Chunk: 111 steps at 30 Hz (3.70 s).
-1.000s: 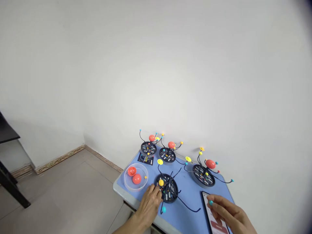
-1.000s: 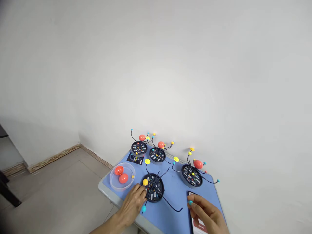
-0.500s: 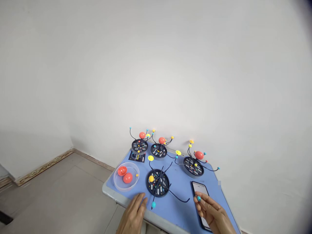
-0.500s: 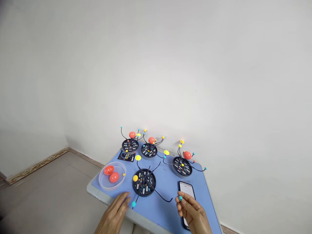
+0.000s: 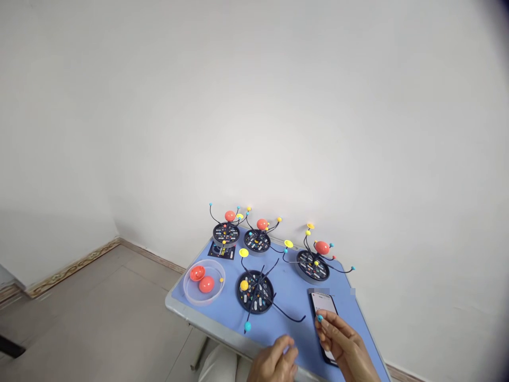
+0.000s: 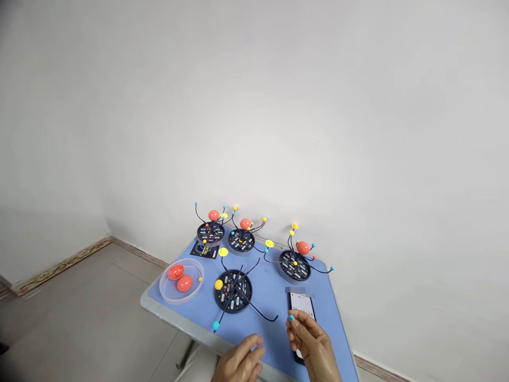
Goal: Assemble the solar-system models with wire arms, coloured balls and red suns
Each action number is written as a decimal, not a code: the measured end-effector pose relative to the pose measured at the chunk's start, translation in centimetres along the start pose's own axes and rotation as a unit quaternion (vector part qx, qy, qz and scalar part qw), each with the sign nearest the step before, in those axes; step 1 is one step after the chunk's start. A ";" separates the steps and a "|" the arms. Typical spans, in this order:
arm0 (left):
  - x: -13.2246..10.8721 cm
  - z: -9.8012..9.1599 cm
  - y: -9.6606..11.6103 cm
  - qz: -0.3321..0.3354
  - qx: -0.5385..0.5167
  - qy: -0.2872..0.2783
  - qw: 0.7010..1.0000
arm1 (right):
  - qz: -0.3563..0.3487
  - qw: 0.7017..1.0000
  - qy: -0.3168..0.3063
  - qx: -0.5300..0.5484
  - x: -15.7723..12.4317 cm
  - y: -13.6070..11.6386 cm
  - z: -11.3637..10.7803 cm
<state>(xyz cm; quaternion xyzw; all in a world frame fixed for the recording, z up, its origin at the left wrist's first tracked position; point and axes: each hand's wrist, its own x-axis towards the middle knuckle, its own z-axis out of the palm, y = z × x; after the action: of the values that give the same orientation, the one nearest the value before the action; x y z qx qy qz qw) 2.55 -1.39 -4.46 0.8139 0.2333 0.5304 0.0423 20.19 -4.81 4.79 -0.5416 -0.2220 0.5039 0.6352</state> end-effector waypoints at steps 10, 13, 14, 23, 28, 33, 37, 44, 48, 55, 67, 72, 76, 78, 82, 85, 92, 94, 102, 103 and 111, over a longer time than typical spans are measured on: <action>4.9 2.6 -0.1 -0.224 -0.116 -0.158 0.955 | -0.026 1.000 -0.015 -0.009 1.1 1.5 0.0; 5.5 2.6 0.0 -0.226 -0.125 -0.184 0.948 | -0.011 1.000 -0.007 -0.012 1.1 1.4 0.2; 5.7 2.6 0.0 -0.223 -0.127 -0.187 0.948 | -0.010 1.000 -0.005 -0.018 1.1 1.4 0.2; 6.1 2.9 -0.2 -0.200 -0.110 -0.187 0.955 | -0.073 0.985 -0.007 -0.153 1.4 1.1 0.4; 5.9 3.3 -0.4 -0.199 -0.119 -0.177 0.956 | -0.098 0.974 -0.018 -0.201 0.9 -0.1 1.4; 5.7 3.3 -0.5 -0.192 -0.134 -0.169 0.957 | -0.120 0.964 -0.028 -0.236 1.6 0.5 0.8; 5.6 3.4 -0.6 -0.194 -0.131 -0.169 0.957 | -0.178 0.941 -0.040 -0.284 2.4 1.3 -0.2; 5.4 3.8 -0.7 -0.209 -0.160 -0.151 0.953 | -0.285 0.845 -0.106 -0.441 1.8 -0.5 0.5; 5.4 3.8 -0.9 -0.222 -0.187 -0.141 0.947 | -0.342 0.775 -0.150 -0.509 1.3 -1.7 1.1; 5.6 3.7 -1.1 -0.236 -0.217 -0.144 0.936 | -0.358 0.727 -0.172 -0.560 1.5 -1.8 1.0; 6.1 2.8 -0.9 -0.269 -0.268 -0.145 0.914 | -0.364 0.676 -0.201 -0.608 1.6 -2.0 1.3; 6.1 2.9 -0.7 -0.290 -0.291 -0.140 0.901 | -0.374 0.633 -0.229 -0.638 1.6 -2.7 1.6; 5.9 3.1 -0.8 -0.293 -0.287 -0.145 0.900 | -0.377 0.583 -0.241 -0.678 1.8 -2.8 1.7; 5.8 3.1 -0.9 -0.294 -0.284 -0.145 0.901 | -0.362 0.569 -0.236 -0.699 2.0 -2.6 1.6; 5.7 3.2 -0.9 -0.292 -0.282 -0.146 0.902 | -0.338 0.549 -0.215 -0.734 2.6 -2.1 1.4; 5.7 3.2 -0.9 -0.292 -0.278 -0.141 0.904 | -0.311 0.568 -0.206 -0.734 2.7 -2.1 1.5; 5.5 3.3 -0.8 -0.282 -0.268 -0.127 0.912 | -0.296 0.573 -0.195 -0.739 2.6 -2.0 1.6; 5.4 3.3 -0.8 -0.282 -0.267 -0.125 0.913 | -0.314 0.551 -0.181 -0.752 2.7 -1.6 1.4; 5.5 3.4 -1.0 -0.285 -0.242 -0.115 0.920 | -0.332 0.548 -0.171 -0.748 3.1 -1.1 1.3; 5.5 3.4 -1.0 -0.285 -0.239 -0.116 0.921 | -0.322 0.562 -0.177 -0.741 3.0 -1.2 1.3; 5.7 2.8 -0.9 -0.279 -0.236 -0.128 0.922 | -0.289 0.691 -0.209 -0.629 2.6 -1.4 0.0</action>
<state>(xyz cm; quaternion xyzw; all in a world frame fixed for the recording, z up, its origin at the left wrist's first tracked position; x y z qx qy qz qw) 6.60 2.32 -1.17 0.7430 0.3117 0.4280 0.4095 21.79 -2.40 5.39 -0.6043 -0.7594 0.1382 0.1977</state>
